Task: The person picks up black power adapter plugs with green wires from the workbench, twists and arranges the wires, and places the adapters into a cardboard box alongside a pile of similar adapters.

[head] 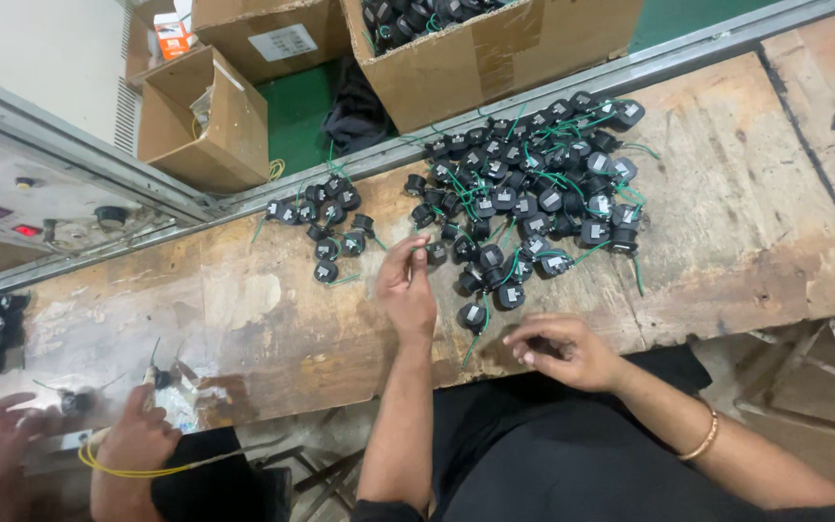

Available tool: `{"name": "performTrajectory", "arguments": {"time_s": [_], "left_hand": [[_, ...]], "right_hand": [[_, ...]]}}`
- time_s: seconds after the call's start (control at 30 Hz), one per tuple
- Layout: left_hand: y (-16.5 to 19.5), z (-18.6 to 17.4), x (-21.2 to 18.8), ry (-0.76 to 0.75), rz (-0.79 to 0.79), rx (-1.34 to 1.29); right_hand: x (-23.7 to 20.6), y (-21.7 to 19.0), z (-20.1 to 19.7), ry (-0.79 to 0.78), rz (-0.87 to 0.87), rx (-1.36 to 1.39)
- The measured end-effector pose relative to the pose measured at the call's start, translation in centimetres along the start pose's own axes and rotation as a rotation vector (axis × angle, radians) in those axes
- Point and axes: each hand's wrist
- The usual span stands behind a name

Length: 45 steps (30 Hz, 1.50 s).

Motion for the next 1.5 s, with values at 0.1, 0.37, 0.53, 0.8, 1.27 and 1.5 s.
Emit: {"name": "performTrajectory", "arguments": {"time_s": [0.1,0.37,0.53,0.8,1.27,1.5], "left_hand": [[0.5,1.0,-1.2,-0.041,0.018,-0.195],[2.3,2.5,-4.3,-0.548,0.350,0.297],[3.2,2.1,-5.2,-0.642,0.305,0.230],[3.7,1.3,-4.6,-0.457,-0.337,-0.068],[2.5,1.9,0.3,-0.236,0.154,0.378],[2.8,1.9,-0.6,-0.123,0.613,0.260]], "right_hand": [[0.2,-0.5,-0.3,0.103,0.077,0.288],[0.7,0.2,0.2,0.046,0.295,0.192],[0.5,0.2,-0.1,0.059,0.123,0.292],[0.9,-1.0,0.3,0.116,0.016,-0.385],[0.8,-1.2,0.5,0.214,-0.111,-0.220],[0.6,-0.8,0.6,0.308,0.027,0.034]]}}
Point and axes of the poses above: each hand's wrist, its own x-axis towards the middle knuckle, its own z-axis out of the palm, y = z × x, and after that the axes turned 1 degree about -y, right-handed
